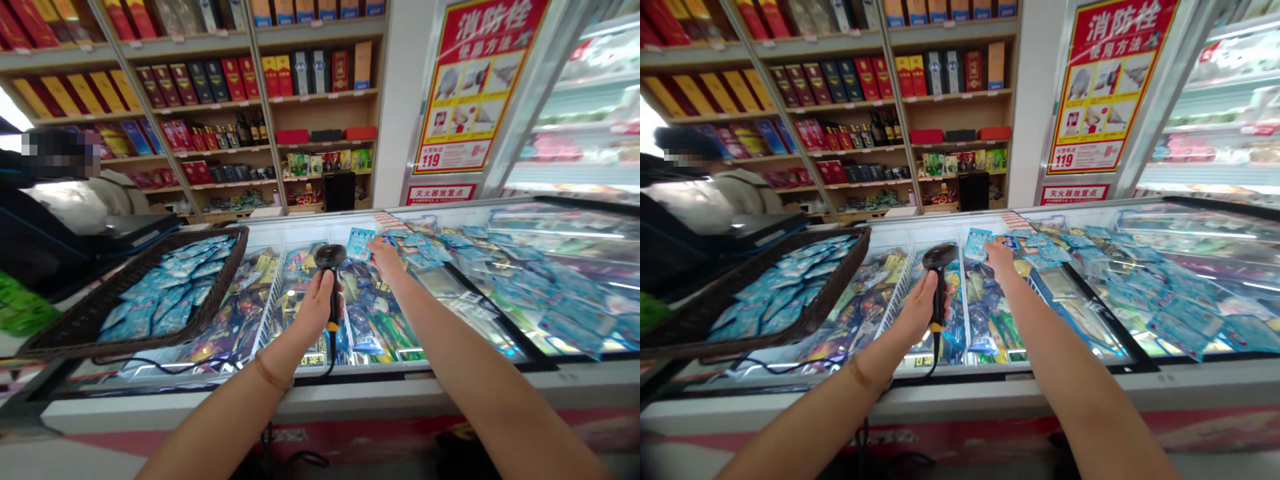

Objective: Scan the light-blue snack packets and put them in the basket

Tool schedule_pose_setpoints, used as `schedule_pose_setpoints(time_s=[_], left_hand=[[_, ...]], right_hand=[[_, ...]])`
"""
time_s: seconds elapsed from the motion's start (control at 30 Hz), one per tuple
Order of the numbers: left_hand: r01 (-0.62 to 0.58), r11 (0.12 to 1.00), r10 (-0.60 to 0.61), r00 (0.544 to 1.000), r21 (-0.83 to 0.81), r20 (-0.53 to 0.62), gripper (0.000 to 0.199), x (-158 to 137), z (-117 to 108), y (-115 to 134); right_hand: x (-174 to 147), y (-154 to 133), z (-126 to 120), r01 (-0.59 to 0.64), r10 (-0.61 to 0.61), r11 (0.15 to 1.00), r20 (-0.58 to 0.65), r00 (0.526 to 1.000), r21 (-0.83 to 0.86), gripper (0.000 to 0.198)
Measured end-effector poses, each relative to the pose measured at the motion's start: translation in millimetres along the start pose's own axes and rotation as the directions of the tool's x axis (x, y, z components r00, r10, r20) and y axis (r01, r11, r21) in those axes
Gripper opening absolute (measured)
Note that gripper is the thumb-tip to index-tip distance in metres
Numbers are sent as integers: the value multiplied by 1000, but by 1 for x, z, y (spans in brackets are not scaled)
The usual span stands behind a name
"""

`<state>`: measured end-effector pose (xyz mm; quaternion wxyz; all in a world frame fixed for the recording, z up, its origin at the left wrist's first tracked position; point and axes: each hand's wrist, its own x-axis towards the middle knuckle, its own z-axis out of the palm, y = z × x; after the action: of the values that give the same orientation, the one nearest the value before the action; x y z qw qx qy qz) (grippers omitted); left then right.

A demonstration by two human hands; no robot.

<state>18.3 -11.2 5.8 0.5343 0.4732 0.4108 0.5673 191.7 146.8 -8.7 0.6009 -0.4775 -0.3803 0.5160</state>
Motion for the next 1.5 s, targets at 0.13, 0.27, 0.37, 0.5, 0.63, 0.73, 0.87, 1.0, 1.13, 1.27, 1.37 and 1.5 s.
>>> schedule_pose_setpoints(time_s=[0.13, 0.27, 0.37, 0.5, 0.63, 0.73, 0.87, 1.0, 1.13, 1.27, 1.37, 1.5], left_hand=[[-52, 991, 22, 972, -122, -234, 56, 6, -23, 34], [-138, 976, 66, 926, -170, -371, 49, 0, -65, 75], [-216, 960, 111, 877, -177, -467, 47, -10, -103, 99], [-291, 941, 134, 791, -174, -597, 46, -24, -153, 124], [-345, 925, 150, 712, -157, -686, 46, -35, -190, 139], [-351, 926, 144, 672, -141, -726, 45, -41, -205, 145], [-345, 929, 145, 675, -136, -723, 47, -43, -207, 143], [-360, 920, 161, 704, -152, -691, 46, -37, -191, 135], [-329, 924, 131, 752, -195, -646, 48, -22, -158, 123], [-269, 925, 79, 826, -267, -558, 49, 0, -113, 104], [-202, 925, 22, 873, -321, -487, 46, 16, -77, 88], [-96, 934, -49, 920, -344, -389, 46, 31, -36, 64]], right_hand=[[-9, 10, 16, -54, 54, 997, 5, 999, -58, 18], [-26, 12, 57, -105, 117, 991, 142, 983, -86, 16], [-41, 5, 105, -138, 158, 986, 267, 951, -92, 16], [-68, -6, 180, -140, 167, 985, 393, 904, -98, 16], [-102, -3, 246, -91, 164, 982, 505, 847, -166, 22], [-125, 5, 276, -80, 182, 977, 583, 792, -197, 22], [-136, 11, 281, -92, 196, 976, 616, 763, -197, 14], [-119, 12, 252, -83, 168, 981, 548, 819, -175, 13], [-86, 16, 206, -25, 118, 981, 497, 860, -190, 8], [-47, 27, 150, 156, -18, 911, 340, 940, -383, 6], [-16, 29, 101, 226, -132, 832, 215, 968, -507, 15], [19, 20, 33, 220, -234, 730, 66, 970, -647, 33]])
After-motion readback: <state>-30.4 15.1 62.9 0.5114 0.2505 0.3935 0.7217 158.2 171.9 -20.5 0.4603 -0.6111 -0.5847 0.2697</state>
